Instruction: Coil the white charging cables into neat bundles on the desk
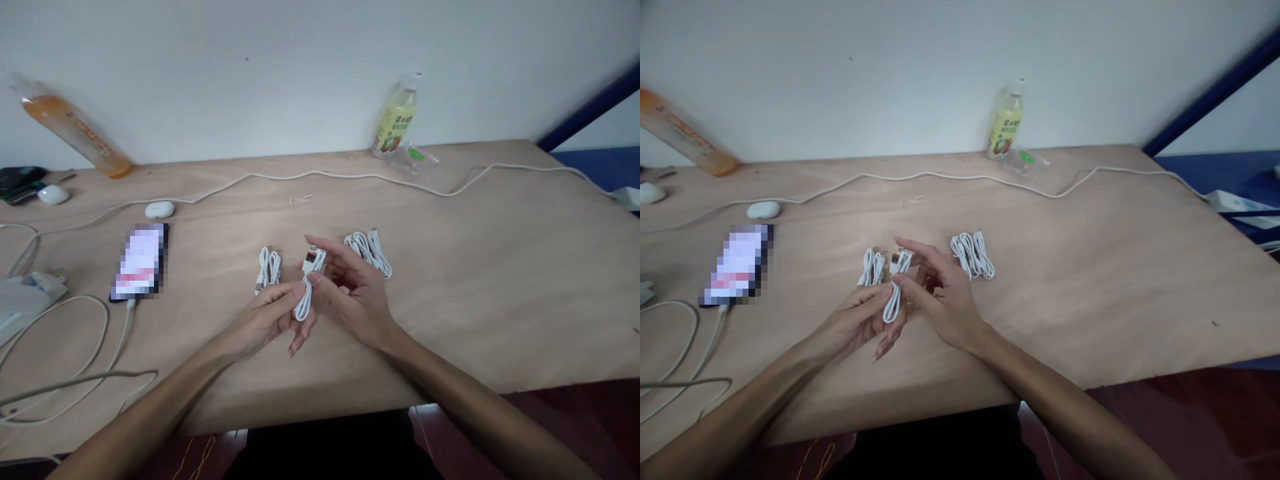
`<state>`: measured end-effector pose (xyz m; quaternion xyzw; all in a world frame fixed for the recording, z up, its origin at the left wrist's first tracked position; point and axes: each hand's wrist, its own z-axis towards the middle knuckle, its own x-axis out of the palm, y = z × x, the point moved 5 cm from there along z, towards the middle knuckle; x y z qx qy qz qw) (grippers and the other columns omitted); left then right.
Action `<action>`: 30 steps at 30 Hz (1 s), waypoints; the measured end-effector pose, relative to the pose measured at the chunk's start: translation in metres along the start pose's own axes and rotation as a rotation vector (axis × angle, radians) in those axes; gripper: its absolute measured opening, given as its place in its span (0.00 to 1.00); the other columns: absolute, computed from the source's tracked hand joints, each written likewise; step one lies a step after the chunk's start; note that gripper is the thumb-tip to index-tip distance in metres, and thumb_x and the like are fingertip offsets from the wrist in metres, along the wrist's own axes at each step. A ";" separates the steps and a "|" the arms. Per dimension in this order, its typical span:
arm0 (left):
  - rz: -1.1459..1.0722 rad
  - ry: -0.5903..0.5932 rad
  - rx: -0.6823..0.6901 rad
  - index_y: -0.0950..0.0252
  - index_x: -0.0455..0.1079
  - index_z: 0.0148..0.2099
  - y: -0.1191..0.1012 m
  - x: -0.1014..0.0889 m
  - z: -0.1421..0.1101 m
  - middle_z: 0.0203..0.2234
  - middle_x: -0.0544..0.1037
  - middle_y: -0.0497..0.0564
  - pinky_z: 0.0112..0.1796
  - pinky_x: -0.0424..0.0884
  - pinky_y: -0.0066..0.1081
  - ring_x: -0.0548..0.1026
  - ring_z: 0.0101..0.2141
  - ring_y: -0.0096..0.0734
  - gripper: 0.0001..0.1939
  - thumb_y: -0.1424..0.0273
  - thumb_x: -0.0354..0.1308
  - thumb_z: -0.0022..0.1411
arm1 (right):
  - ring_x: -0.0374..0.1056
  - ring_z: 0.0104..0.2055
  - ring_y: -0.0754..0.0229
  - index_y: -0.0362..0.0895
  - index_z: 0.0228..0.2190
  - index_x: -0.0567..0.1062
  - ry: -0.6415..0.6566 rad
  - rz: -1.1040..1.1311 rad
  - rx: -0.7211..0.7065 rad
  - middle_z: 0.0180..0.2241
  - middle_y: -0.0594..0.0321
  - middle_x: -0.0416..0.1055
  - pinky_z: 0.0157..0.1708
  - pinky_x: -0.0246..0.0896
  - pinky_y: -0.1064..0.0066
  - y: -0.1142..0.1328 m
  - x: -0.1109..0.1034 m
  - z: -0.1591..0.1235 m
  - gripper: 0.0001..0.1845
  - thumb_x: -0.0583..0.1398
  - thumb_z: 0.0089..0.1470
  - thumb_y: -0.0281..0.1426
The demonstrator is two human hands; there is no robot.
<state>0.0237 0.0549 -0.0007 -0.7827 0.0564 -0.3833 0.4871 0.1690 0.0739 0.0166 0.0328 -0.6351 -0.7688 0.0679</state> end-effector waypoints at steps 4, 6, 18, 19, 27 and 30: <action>0.001 0.000 -0.012 0.68 0.73 0.35 0.001 -0.002 0.001 0.24 0.77 0.48 0.20 0.69 0.23 0.74 0.19 0.24 0.25 0.49 0.67 0.70 | 0.60 0.26 0.65 0.53 0.58 0.80 -0.008 -0.007 -0.015 0.28 0.71 0.69 0.26 0.55 0.69 -0.001 0.000 0.000 0.22 0.68 0.63 0.34; 0.004 0.004 -0.013 0.68 0.73 0.34 0.001 -0.002 0.001 0.24 0.77 0.49 0.20 0.70 0.23 0.74 0.19 0.23 0.25 0.49 0.67 0.70 | 0.60 0.26 0.65 0.53 0.57 0.80 -0.003 0.009 -0.010 0.28 0.72 0.67 0.26 0.54 0.69 -0.002 0.001 0.001 0.21 0.69 0.63 0.34; 0.381 -0.271 0.263 0.65 0.78 0.39 -0.018 -0.005 -0.001 0.24 0.79 0.44 0.28 0.77 0.24 0.76 0.24 0.24 0.15 0.61 0.77 0.62 | 0.60 0.25 0.66 0.52 0.52 0.80 -0.062 0.041 -0.050 0.27 0.73 0.65 0.24 0.56 0.72 0.001 0.000 0.003 0.18 0.70 0.61 0.33; 0.401 -0.283 0.268 0.65 0.79 0.39 -0.019 -0.005 -0.002 0.23 0.79 0.44 0.28 0.77 0.24 0.75 0.24 0.24 0.14 0.61 0.77 0.63 | 0.59 0.25 0.66 0.52 0.52 0.80 -0.062 0.048 -0.041 0.27 0.74 0.65 0.24 0.56 0.72 0.001 0.000 0.004 0.18 0.71 0.60 0.33; 0.291 -0.169 0.147 0.68 0.84 0.41 -0.017 -0.004 0.001 0.26 0.83 0.52 0.28 0.80 0.30 0.80 0.24 0.32 0.20 0.53 0.71 0.67 | 0.71 0.32 0.62 0.52 0.46 0.85 0.040 0.261 0.188 0.35 0.64 0.79 0.29 0.70 0.70 -0.015 -0.005 0.014 0.21 0.73 0.57 0.51; 0.260 -0.129 0.116 0.69 0.84 0.41 -0.014 -0.003 0.001 0.25 0.82 0.53 0.28 0.79 0.30 0.80 0.24 0.32 0.23 0.52 0.68 0.70 | 0.73 0.33 0.62 0.52 0.43 0.86 0.032 0.335 0.221 0.35 0.64 0.79 0.30 0.74 0.70 -0.018 -0.006 0.017 0.24 0.75 0.52 0.54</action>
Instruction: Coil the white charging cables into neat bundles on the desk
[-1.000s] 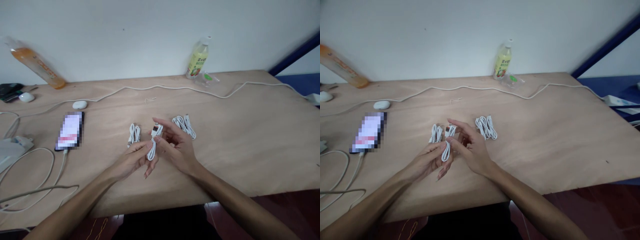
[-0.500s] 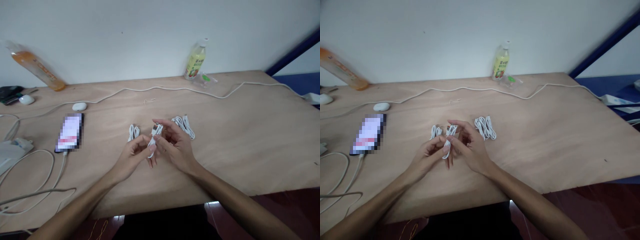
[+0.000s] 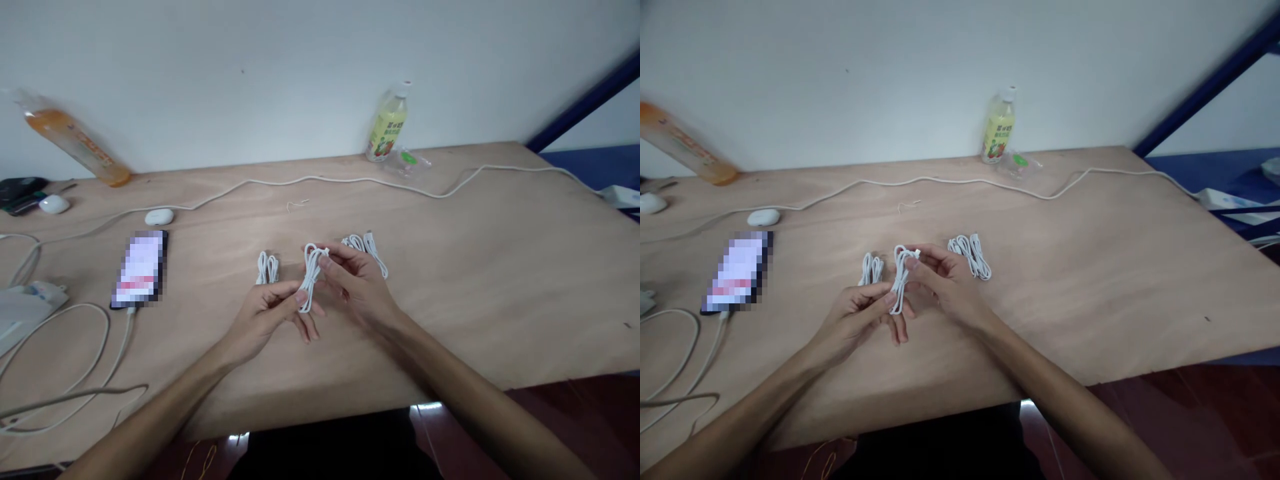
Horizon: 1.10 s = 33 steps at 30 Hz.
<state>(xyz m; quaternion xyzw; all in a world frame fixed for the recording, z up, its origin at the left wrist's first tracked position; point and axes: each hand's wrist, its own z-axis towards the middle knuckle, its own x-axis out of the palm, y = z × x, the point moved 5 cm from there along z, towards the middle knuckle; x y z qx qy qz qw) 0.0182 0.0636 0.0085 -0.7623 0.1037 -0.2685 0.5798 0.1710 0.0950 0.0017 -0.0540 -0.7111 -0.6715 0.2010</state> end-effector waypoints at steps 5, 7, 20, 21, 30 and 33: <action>0.089 -0.054 0.039 0.67 0.83 0.43 -0.002 0.002 -0.002 0.24 0.80 0.48 0.28 0.79 0.29 0.77 0.23 0.28 0.17 0.56 0.73 0.66 | 0.69 0.29 0.64 0.48 0.38 0.81 -0.056 -0.035 -0.029 0.29 0.68 0.73 0.28 0.72 0.71 0.000 0.000 0.002 0.23 0.77 0.50 0.50; 0.136 -0.124 0.077 0.66 0.84 0.44 -0.005 -0.001 -0.002 0.24 0.79 0.46 0.28 0.79 0.28 0.76 0.24 0.28 0.15 0.60 0.75 0.63 | 0.67 0.27 0.65 0.48 0.37 0.79 -0.060 -0.070 -0.046 0.28 0.69 0.71 0.25 0.67 0.73 0.001 0.000 0.002 0.22 0.77 0.51 0.49; -0.128 0.073 -0.015 0.69 0.82 0.48 0.005 0.001 -0.001 0.43 0.88 0.64 0.30 0.81 0.31 0.86 0.33 0.38 0.20 0.55 0.65 0.74 | 0.54 0.17 0.73 0.50 0.48 0.77 0.019 -0.028 0.042 0.39 0.65 0.83 0.15 0.46 0.77 -0.005 -0.001 0.001 0.23 0.73 0.58 0.48; -0.154 0.088 -0.019 0.70 0.82 0.48 0.006 0.002 -0.001 0.42 0.88 0.64 0.30 0.80 0.31 0.86 0.32 0.38 0.20 0.55 0.65 0.74 | 0.52 0.17 0.73 0.50 0.49 0.77 0.042 -0.027 0.052 0.38 0.65 0.83 0.14 0.45 0.77 -0.006 0.000 0.001 0.23 0.73 0.58 0.48; 0.011 -0.091 0.074 0.68 0.81 0.42 0.004 -0.001 -0.002 0.28 0.84 0.52 0.32 0.81 0.30 0.81 0.27 0.30 0.17 0.57 0.71 0.69 | 0.72 0.28 0.65 0.48 0.45 0.82 -0.026 0.046 0.059 0.30 0.68 0.79 0.27 0.67 0.73 -0.007 0.001 0.001 0.23 0.76 0.52 0.45; 0.036 -0.160 0.109 0.66 0.81 0.45 0.001 -0.003 -0.002 0.32 0.86 0.52 0.34 0.83 0.31 0.83 0.32 0.33 0.16 0.61 0.77 0.62 | 0.71 0.28 0.64 0.49 0.42 0.80 -0.088 -0.016 0.019 0.29 0.70 0.76 0.28 0.67 0.72 -0.003 -0.001 0.001 0.23 0.78 0.49 0.43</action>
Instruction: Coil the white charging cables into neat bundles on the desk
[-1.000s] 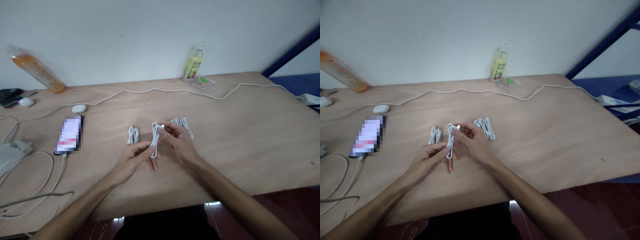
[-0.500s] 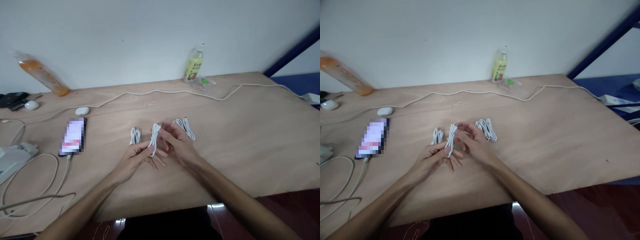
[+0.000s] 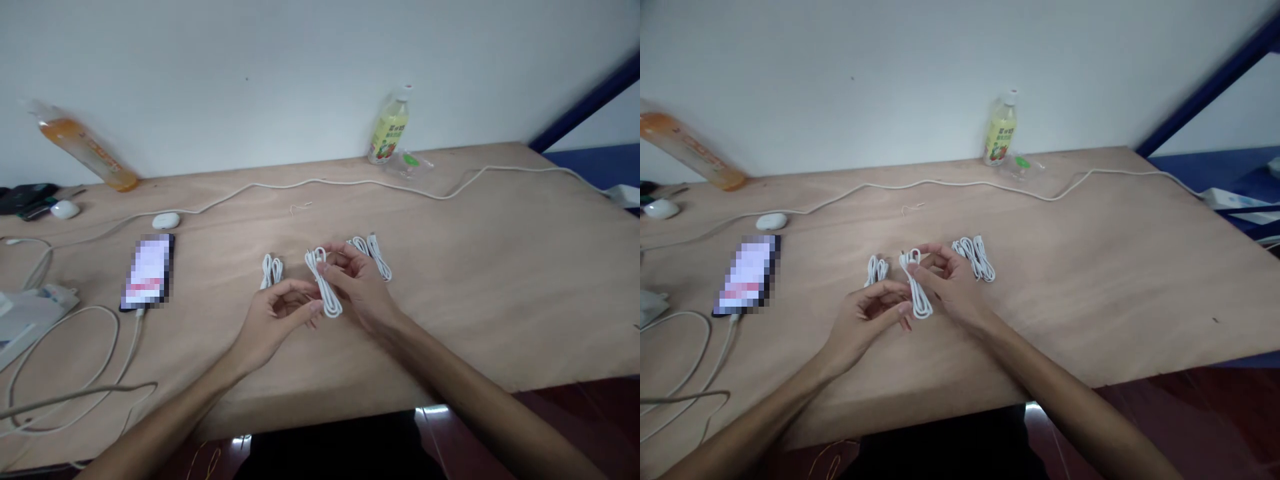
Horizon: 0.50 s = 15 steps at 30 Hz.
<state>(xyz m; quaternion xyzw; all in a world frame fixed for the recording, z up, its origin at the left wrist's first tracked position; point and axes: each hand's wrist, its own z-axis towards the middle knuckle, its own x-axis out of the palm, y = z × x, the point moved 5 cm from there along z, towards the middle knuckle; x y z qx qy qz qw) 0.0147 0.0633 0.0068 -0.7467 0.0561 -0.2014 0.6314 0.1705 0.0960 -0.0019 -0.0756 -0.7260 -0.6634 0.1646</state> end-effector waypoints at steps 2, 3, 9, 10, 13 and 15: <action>-0.012 -0.003 -0.007 0.66 0.80 0.45 0.002 0.001 0.000 0.36 0.87 0.54 0.36 0.84 0.33 0.84 0.37 0.36 0.17 0.63 0.78 0.60 | 0.69 0.28 0.64 0.49 0.39 0.76 -0.024 -0.041 -0.039 0.29 0.71 0.74 0.27 0.65 0.73 0.003 -0.001 0.000 0.24 0.79 0.47 0.43; -0.018 0.005 -0.014 0.66 0.79 0.46 0.003 0.002 0.000 0.37 0.88 0.54 0.38 0.84 0.34 0.85 0.38 0.36 0.17 0.64 0.78 0.59 | 0.68 0.28 0.65 0.49 0.38 0.75 -0.026 -0.057 -0.053 0.30 0.71 0.74 0.26 0.64 0.73 0.004 -0.001 -0.001 0.24 0.79 0.47 0.42; 0.023 -0.058 0.017 0.65 0.77 0.46 0.004 0.000 -0.002 0.36 0.87 0.52 0.44 0.84 0.35 0.85 0.38 0.35 0.14 0.67 0.76 0.62 | 0.54 0.21 0.70 0.49 0.34 0.69 0.026 -0.092 -0.026 0.28 0.74 0.67 0.17 0.48 0.75 0.001 0.002 -0.002 0.24 0.78 0.50 0.41; 0.035 -0.076 0.027 0.65 0.77 0.46 0.003 -0.001 -0.003 0.35 0.87 0.51 0.44 0.83 0.35 0.84 0.38 0.34 0.14 0.67 0.75 0.63 | 0.54 0.21 0.70 0.49 0.34 0.69 0.031 -0.095 -0.028 0.27 0.74 0.66 0.17 0.47 0.75 0.002 0.002 -0.002 0.24 0.78 0.50 0.41; 0.033 -0.064 0.036 0.64 0.77 0.48 0.000 0.000 -0.003 0.35 0.86 0.50 0.44 0.82 0.34 0.85 0.37 0.33 0.14 0.65 0.74 0.65 | 0.57 0.23 0.69 0.49 0.35 0.69 0.011 -0.083 -0.069 0.31 0.71 0.71 0.19 0.51 0.75 0.004 0.000 -0.001 0.24 0.77 0.51 0.42; 0.030 -0.055 0.035 0.63 0.76 0.48 -0.001 0.000 -0.003 0.35 0.85 0.49 0.43 0.82 0.33 0.84 0.36 0.32 0.15 0.65 0.75 0.64 | 0.59 0.24 0.69 0.50 0.38 0.69 -0.012 -0.070 -0.086 0.36 0.70 0.74 0.20 0.53 0.75 0.004 -0.001 -0.001 0.25 0.77 0.50 0.42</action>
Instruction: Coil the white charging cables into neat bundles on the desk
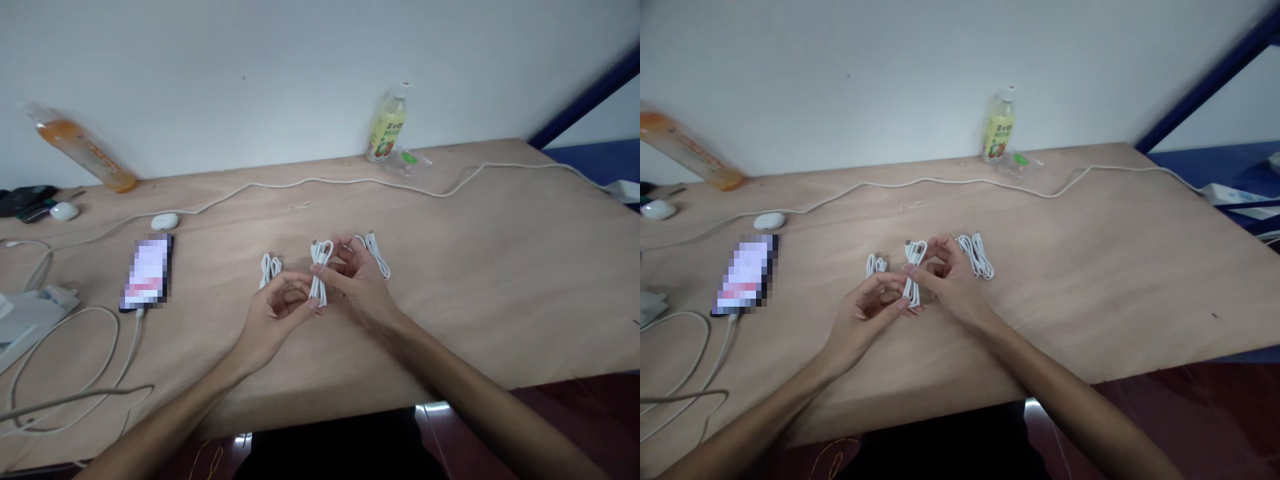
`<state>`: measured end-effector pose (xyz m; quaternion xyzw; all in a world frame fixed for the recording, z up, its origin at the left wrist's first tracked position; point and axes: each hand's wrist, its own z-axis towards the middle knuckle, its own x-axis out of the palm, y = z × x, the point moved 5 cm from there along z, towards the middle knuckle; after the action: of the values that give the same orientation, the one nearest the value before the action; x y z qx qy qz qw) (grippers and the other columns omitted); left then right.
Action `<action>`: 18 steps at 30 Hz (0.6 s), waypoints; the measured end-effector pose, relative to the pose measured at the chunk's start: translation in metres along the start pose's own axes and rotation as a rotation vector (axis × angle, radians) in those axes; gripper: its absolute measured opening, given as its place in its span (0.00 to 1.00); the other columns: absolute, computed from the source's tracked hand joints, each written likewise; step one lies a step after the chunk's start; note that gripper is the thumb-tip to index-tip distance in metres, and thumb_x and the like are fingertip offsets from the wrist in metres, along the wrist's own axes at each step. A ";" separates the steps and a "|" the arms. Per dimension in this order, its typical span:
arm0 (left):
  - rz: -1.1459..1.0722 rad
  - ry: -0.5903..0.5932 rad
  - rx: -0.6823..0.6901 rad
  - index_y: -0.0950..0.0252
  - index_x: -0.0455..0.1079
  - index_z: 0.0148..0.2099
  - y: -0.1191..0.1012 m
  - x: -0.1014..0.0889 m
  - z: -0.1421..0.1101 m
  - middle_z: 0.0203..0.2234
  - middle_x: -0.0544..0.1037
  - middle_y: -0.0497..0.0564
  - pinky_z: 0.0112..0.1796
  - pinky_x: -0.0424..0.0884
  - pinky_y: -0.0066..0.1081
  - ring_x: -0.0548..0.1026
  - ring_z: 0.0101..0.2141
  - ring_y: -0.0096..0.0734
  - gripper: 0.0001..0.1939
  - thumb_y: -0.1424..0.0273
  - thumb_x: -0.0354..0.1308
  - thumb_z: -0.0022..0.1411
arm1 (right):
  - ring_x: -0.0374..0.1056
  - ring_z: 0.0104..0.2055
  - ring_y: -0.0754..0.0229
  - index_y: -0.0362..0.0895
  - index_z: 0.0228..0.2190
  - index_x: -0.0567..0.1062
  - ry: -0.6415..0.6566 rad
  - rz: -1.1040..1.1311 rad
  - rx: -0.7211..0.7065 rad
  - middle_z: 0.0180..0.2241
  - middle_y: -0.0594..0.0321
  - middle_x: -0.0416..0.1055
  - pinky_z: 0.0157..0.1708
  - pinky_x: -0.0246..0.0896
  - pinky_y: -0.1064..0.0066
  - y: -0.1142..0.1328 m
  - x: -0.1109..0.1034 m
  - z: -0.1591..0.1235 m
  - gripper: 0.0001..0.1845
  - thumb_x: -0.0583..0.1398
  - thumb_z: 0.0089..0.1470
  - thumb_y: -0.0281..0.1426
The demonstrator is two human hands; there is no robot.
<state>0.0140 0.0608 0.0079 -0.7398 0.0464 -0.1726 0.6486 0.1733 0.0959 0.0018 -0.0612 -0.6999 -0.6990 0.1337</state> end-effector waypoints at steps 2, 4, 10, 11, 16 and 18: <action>0.025 -0.026 0.006 0.62 0.76 0.46 0.000 -0.001 0.000 0.32 0.84 0.46 0.41 0.80 0.30 0.83 0.34 0.29 0.17 0.67 0.78 0.60 | 0.59 0.24 0.69 0.51 0.41 0.70 -0.005 0.011 0.000 0.36 0.71 0.73 0.21 0.54 0.74 -0.001 0.000 -0.001 0.27 0.78 0.49 0.41; 0.062 -0.058 0.004 0.62 0.77 0.45 0.000 -0.002 0.000 0.29 0.82 0.44 0.39 0.78 0.28 0.81 0.32 0.27 0.17 0.69 0.79 0.57 | 0.60 0.25 0.69 0.51 0.44 0.72 0.008 0.020 0.008 0.35 0.71 0.73 0.23 0.56 0.73 -0.002 0.002 -0.002 0.28 0.79 0.48 0.40; 0.044 -0.089 -0.005 0.64 0.82 0.46 -0.001 -0.005 0.000 0.27 0.85 0.46 0.39 0.80 0.30 0.83 0.30 0.30 0.14 0.69 0.77 0.58 | 0.55 0.22 0.67 0.50 0.45 0.81 0.074 0.033 0.045 0.26 0.72 0.66 0.22 0.49 0.71 -0.002 0.004 -0.002 0.22 0.73 0.57 0.50; 0.040 -0.096 -0.001 0.64 0.82 0.46 -0.002 -0.006 0.001 0.27 0.85 0.47 0.39 0.80 0.30 0.83 0.30 0.30 0.14 0.69 0.77 0.58 | 0.53 0.22 0.67 0.49 0.44 0.82 0.096 0.043 0.059 0.23 0.73 0.62 0.22 0.47 0.71 -0.002 0.004 -0.002 0.23 0.70 0.60 0.53; 0.001 -0.073 -0.032 0.66 0.83 0.47 0.001 -0.006 0.002 0.28 0.87 0.48 0.39 0.83 0.32 0.85 0.30 0.32 0.16 0.65 0.77 0.59 | 0.52 0.21 0.68 0.46 0.40 0.86 0.127 0.074 0.077 0.19 0.74 0.60 0.23 0.43 0.72 0.000 0.004 -0.001 0.27 0.69 0.59 0.58; -0.014 -0.058 -0.069 0.66 0.84 0.48 0.003 -0.005 0.003 0.27 0.87 0.49 0.37 0.84 0.33 0.85 0.29 0.34 0.18 0.61 0.76 0.61 | 0.52 0.21 0.69 0.46 0.40 0.86 0.125 0.069 0.072 0.18 0.74 0.61 0.23 0.44 0.72 0.000 0.005 -0.001 0.27 0.70 0.58 0.57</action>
<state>0.0108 0.0650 0.0036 -0.7667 0.0284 -0.1537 0.6226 0.1688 0.0940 0.0033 -0.0367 -0.7123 -0.6709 0.2029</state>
